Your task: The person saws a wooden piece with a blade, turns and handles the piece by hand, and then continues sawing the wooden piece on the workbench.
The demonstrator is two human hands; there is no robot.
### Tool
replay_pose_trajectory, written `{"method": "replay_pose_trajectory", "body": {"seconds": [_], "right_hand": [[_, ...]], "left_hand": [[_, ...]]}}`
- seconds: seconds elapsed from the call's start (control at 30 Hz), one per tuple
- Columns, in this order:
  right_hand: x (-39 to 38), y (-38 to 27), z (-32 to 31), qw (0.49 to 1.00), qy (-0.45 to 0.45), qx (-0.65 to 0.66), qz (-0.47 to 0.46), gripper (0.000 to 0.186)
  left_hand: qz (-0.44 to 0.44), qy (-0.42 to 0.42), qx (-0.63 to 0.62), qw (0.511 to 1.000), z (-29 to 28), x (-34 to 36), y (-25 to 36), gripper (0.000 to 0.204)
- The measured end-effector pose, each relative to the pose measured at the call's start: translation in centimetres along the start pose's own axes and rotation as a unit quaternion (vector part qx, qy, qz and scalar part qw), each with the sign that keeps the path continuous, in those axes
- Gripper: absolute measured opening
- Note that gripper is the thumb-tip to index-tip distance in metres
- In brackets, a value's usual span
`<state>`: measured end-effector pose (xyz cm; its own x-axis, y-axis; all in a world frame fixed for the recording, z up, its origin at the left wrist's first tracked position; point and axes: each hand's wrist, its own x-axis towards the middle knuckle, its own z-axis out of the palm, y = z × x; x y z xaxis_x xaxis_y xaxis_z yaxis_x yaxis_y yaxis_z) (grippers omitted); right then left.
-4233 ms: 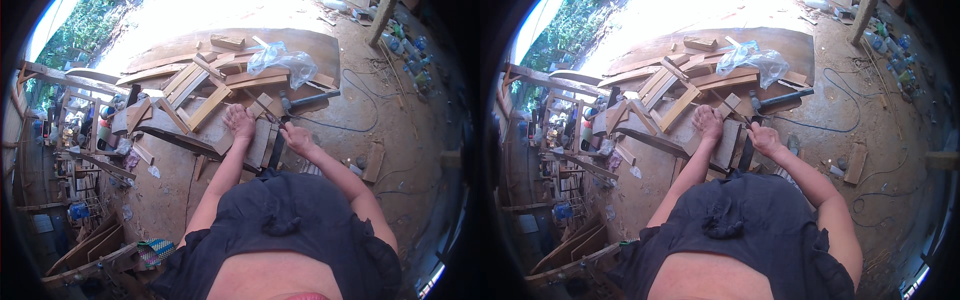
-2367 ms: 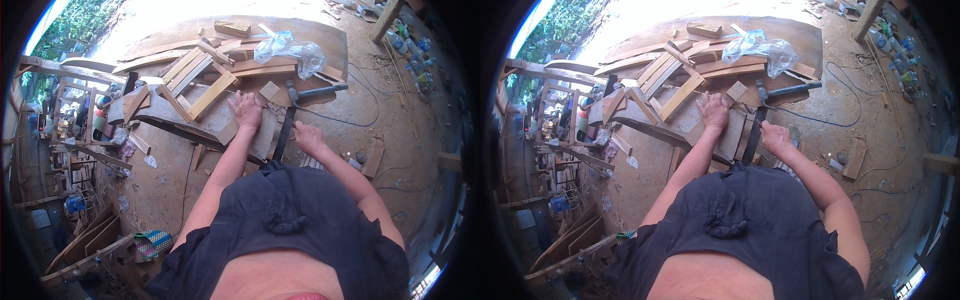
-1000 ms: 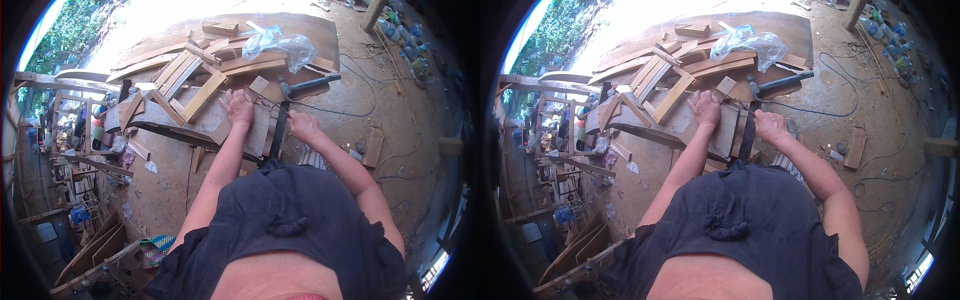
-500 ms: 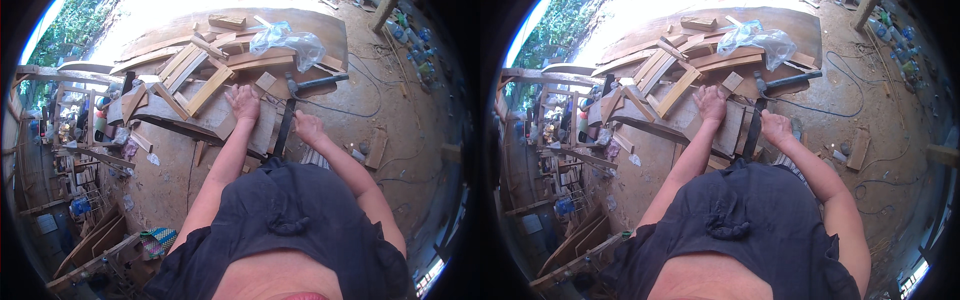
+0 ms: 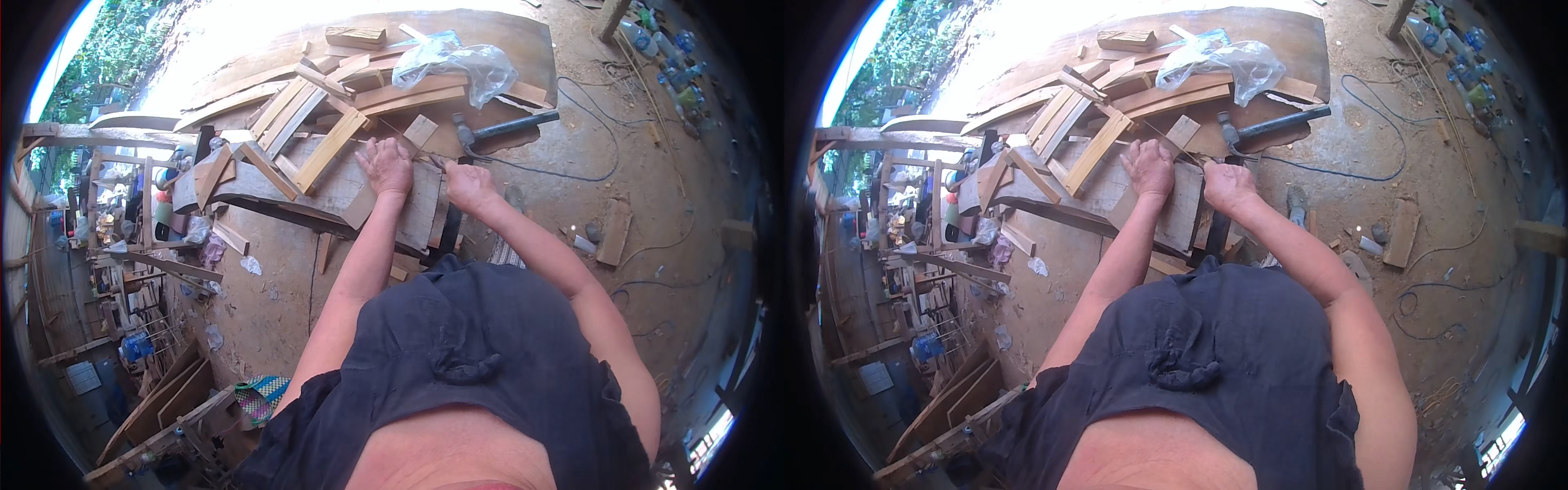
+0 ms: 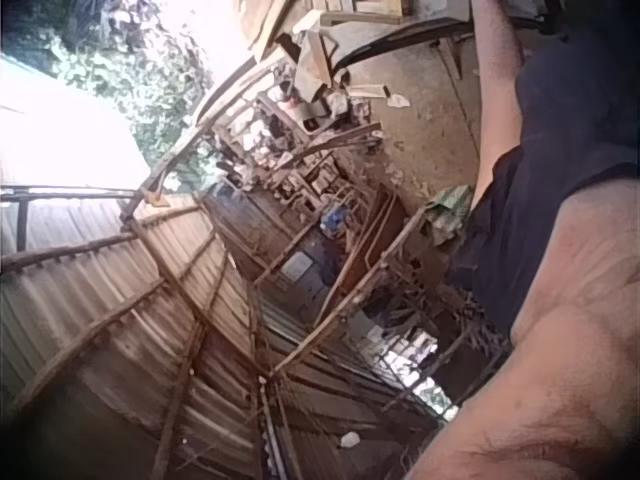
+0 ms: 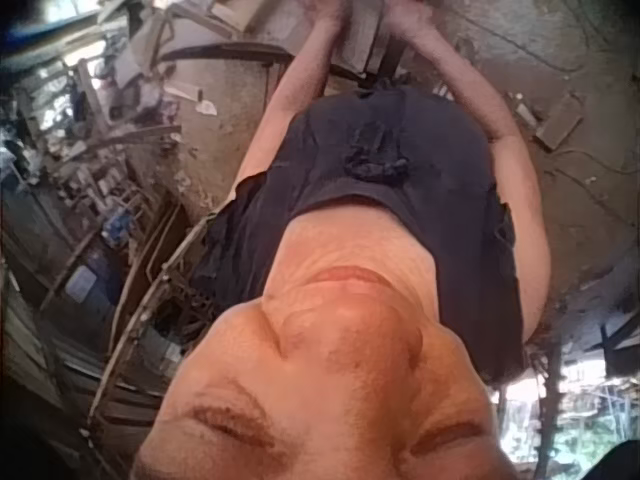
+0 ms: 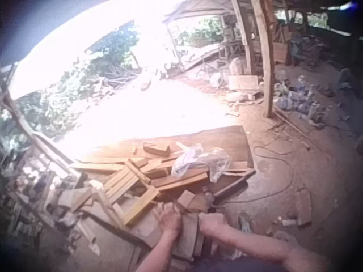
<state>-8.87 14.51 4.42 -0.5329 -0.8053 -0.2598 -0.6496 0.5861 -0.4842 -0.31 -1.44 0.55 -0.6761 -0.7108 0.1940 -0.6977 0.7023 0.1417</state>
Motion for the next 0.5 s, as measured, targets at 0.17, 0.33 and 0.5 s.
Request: {"method": "replay_pose_trajectory", "body": {"seconds": [0.17,0.33,0.5], "right_hand": [[-0.7,1.5,1.0,1.0,0.013,0.013,-0.003,0.017],[-3.9,2.9,-0.1,1.0,0.001,-0.012,0.016,0.018],[-3.6,2.5,-0.2,0.999,0.001,0.006,0.037,0.02]], "left_hand": [[-0.019,-0.013,0.015,1.0,0.0,0.0,0.1,0.023],[-0.016,-0.027,0.019,0.999,0.0,0.1,0.1,0.023],[-0.011,-0.015,0.007,1.0,0.0,0.1,-0.1,0.022]]}}
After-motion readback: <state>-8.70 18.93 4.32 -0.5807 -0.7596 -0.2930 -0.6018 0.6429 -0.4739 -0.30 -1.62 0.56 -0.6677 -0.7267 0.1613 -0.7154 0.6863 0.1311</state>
